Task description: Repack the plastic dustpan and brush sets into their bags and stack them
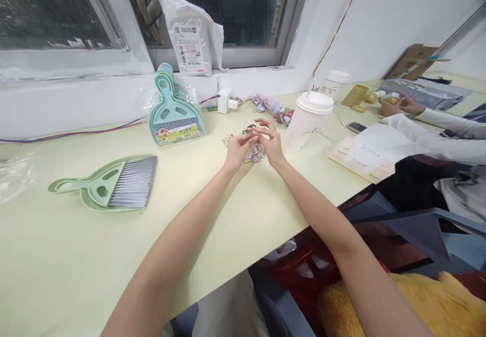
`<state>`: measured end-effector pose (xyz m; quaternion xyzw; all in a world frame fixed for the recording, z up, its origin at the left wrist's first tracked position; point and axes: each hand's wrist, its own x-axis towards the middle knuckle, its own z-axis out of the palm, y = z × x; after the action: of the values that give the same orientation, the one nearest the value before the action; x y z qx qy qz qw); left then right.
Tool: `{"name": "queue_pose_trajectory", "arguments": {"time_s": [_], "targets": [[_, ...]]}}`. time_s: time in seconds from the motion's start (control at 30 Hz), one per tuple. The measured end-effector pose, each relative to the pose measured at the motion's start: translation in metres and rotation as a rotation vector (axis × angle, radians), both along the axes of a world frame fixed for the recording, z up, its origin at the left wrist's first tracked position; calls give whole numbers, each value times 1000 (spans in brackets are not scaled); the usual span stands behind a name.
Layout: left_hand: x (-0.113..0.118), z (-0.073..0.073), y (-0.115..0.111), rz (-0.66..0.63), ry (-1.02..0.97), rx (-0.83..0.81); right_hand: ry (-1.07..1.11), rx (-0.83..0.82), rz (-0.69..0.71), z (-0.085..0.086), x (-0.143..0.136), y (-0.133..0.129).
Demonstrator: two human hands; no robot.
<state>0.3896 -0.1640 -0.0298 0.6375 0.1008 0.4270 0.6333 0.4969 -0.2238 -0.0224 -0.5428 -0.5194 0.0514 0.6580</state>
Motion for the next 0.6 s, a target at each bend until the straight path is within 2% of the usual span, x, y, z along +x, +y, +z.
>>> {"name": "queue_pose_trajectory", "arguments": {"time_s": [0.13, 0.27, 0.43, 0.6], "targets": [[-3, 2, -5, 125, -17, 14, -18, -3, 22, 5, 0, -3], [-9, 4, -9, 265, 44, 143, 11, -7, 98, 7, 1, -4], [-12, 4, -7, 301, 139, 307, 101, -27, 262, 8, 2, -6], [-11, 2, -5, 304, 159, 368, 130, -56, 263, 9, 1, -8]]}}
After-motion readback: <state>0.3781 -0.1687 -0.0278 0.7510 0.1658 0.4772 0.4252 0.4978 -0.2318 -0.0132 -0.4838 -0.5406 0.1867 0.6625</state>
